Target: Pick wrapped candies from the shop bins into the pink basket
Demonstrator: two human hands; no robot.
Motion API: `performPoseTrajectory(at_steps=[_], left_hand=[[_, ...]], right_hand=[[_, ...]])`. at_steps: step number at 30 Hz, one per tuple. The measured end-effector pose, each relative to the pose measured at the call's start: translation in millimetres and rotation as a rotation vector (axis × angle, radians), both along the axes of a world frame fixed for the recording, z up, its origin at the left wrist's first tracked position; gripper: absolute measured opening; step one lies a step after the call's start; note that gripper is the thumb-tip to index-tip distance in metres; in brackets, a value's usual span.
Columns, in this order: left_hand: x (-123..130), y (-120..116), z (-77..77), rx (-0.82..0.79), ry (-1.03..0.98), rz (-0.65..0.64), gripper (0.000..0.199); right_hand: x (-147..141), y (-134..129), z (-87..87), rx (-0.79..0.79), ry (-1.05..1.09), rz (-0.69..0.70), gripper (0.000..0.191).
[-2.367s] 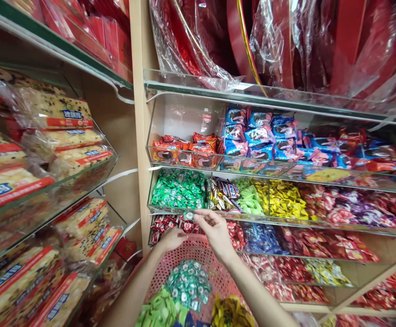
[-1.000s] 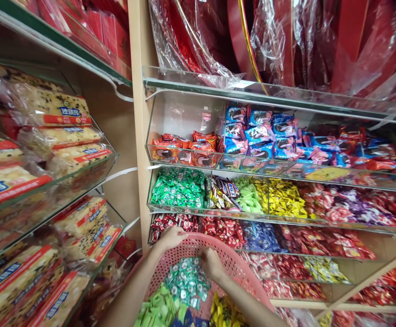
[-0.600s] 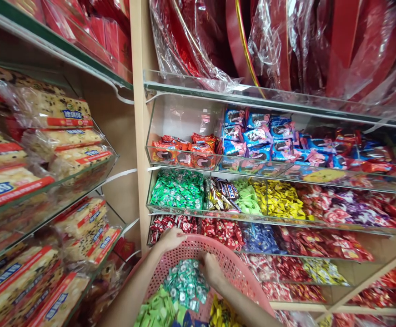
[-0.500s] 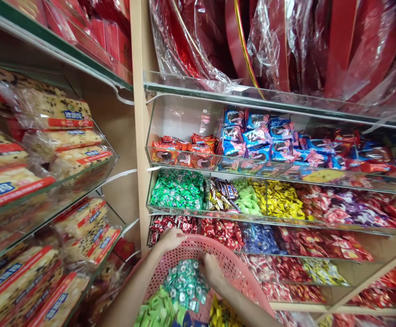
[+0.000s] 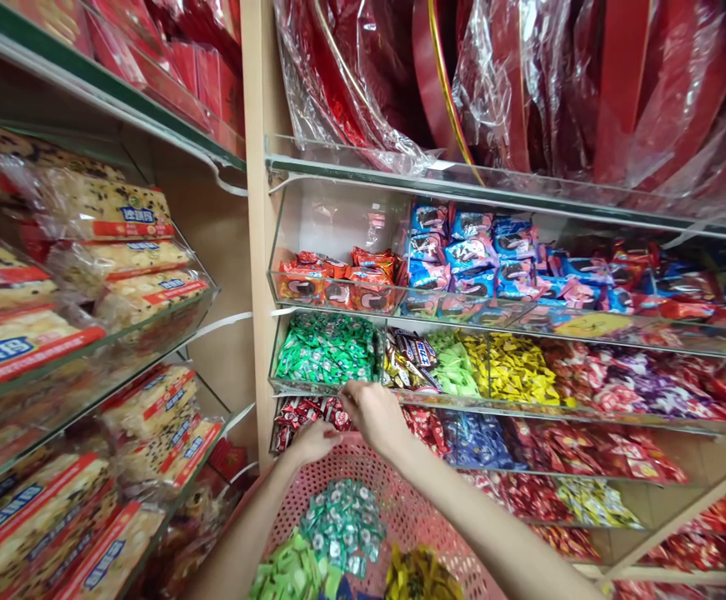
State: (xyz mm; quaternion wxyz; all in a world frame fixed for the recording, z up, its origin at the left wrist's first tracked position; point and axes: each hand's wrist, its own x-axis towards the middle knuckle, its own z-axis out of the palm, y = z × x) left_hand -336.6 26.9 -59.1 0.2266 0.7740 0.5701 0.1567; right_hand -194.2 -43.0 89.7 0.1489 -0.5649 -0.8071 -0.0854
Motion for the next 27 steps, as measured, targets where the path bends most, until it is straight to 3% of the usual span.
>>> performPoseTrajectory(at_steps=[2,5,11,19,27], left_hand=[[-0.2,0.3,-0.4,-0.016,-0.016,0.000,0.032],[-0.7,0.6,-0.7,-0.032,-0.025,0.003,0.032],[-1.3,1.9,-2.2,-0.025,-0.008,0.012,0.036],[-2.1,5.0,-7.0,-0.015,0.003,0.009,0.034],[-2.0,6.2,-9.3,-0.009,-0.012,0.007,0.036]], right_hand=[[1.6,13.1,18.0,0.065,-0.045,0.027,0.021],[4.2,34.3,26.4,0.097,-0.150,0.034,0.021],[-3.4,55.6,19.0,0.040,-0.215,-0.001,0.028],[-7.8,59.1,20.7,-0.051,-0.163,-0.033,0.017],[-13.0,64.3,10.5,-0.031,-0.052,-0.093,0.023]])
